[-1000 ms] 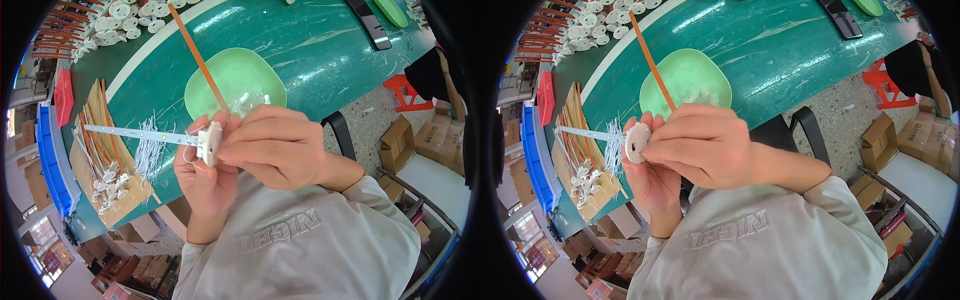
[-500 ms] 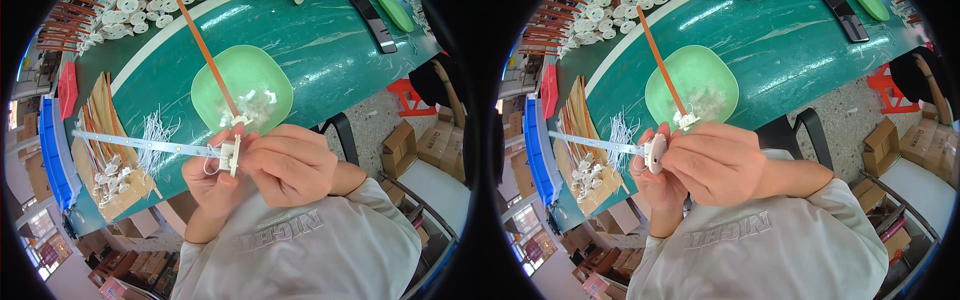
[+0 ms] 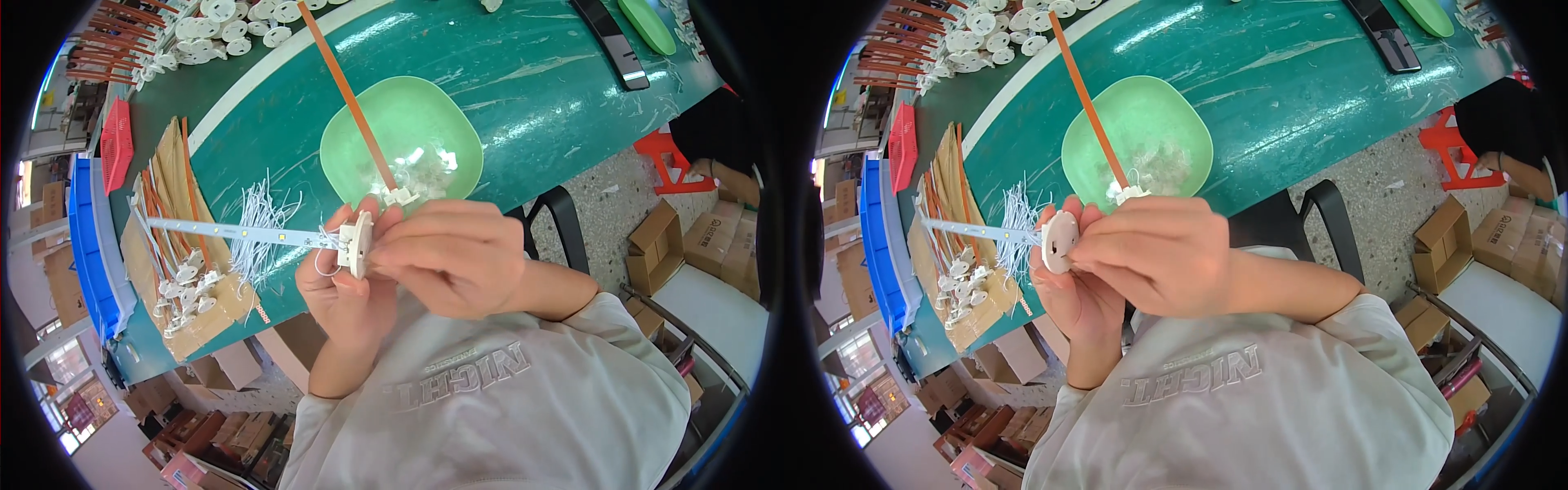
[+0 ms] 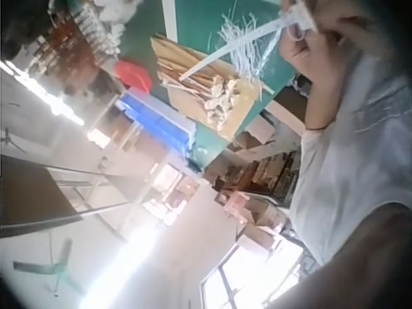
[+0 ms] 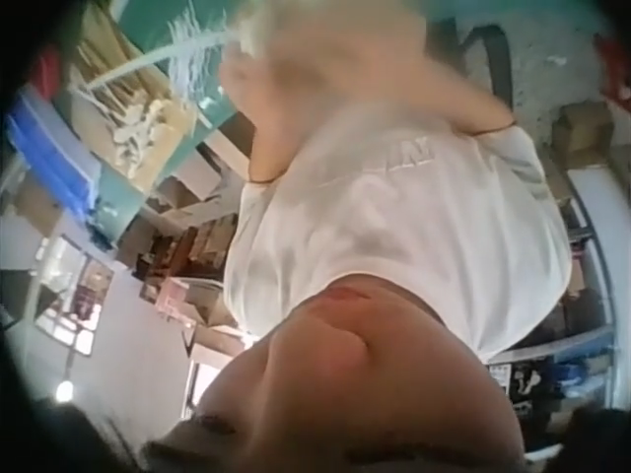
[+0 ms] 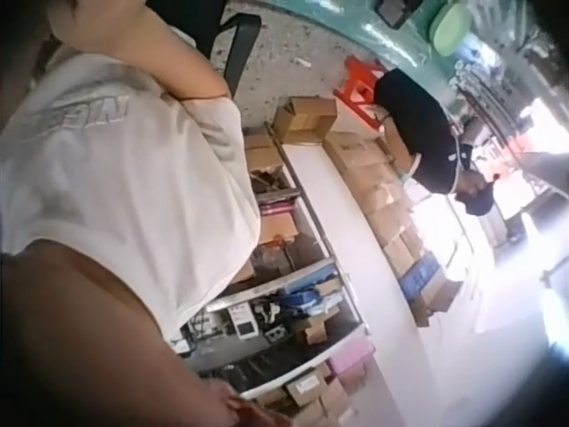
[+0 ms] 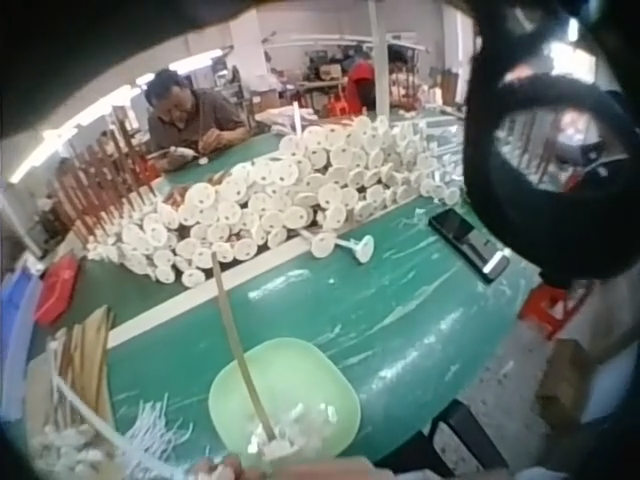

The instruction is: Assembling LED light strips onto circular plastic bases by manually fastening components.

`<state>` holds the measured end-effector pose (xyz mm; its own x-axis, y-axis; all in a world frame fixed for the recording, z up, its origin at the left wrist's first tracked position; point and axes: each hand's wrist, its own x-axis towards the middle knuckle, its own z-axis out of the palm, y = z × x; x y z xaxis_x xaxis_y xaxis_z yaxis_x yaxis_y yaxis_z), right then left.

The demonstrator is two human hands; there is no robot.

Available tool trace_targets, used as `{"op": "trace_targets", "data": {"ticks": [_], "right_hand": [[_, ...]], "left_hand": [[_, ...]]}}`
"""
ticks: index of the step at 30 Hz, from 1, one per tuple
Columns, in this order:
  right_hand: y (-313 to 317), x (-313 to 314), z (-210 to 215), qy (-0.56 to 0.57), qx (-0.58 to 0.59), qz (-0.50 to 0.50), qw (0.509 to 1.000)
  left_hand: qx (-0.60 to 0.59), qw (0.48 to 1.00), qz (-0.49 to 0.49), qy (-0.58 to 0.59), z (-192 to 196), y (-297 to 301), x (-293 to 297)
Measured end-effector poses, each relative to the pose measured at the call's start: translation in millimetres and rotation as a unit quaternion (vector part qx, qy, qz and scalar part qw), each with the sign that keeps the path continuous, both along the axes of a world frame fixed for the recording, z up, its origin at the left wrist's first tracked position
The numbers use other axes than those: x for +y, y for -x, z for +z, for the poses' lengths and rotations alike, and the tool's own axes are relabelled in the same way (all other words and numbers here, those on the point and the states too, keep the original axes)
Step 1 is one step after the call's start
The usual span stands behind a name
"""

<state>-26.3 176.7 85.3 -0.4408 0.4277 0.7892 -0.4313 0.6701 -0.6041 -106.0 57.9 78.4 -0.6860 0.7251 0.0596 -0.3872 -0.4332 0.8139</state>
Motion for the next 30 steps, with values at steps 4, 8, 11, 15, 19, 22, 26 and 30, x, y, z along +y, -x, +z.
{"op": "trace_targets", "data": {"ticks": [4,8,11,15,19,22,26,30], "right_hand": [[0.8,0.6,5.0,0.053,-0.006,0.029,0.998],[-5.9,1.1,5.3,0.103,-0.079,0.06,0.99],[-7.8,15.5,3.0,0.193,-0.064,0.141,0.969],[-14.9,19.6,23.8,0.191,-0.09,0.104,0.972],[-11.9,13.9,29.9,0.064,-0.166,0.03,0.984],[-15.2,13.4,32.1,0.067,-0.2,0.043,0.977],[-13.3,13.3,26.1,0.108,-0.168,0.101,0.975],[-17.3,11.7,26.6,0.198,-0.124,0.116,0.965]], "left_hand": [[0.014,0.997,-0.054,-0.051,-4.5,5.7,-1.7],[0.058,0.997,0.024,-0.034,-4.0,2.7,0.6],[0.208,0.975,0.057,0.047,-1.5,13.6,2.6],[0.37,0.912,0.074,0.162,6.7,19.7,1.9],[0.467,0.872,0.066,0.135,6.3,18.2,0.7],[0.482,0.86,0.07,0.154,7.6,15.1,0.9],[0.504,0.849,0.064,0.144,4.0,16.3,-0.7],[0.493,0.854,0.092,0.14,2.6,14.3,1.2]]}}
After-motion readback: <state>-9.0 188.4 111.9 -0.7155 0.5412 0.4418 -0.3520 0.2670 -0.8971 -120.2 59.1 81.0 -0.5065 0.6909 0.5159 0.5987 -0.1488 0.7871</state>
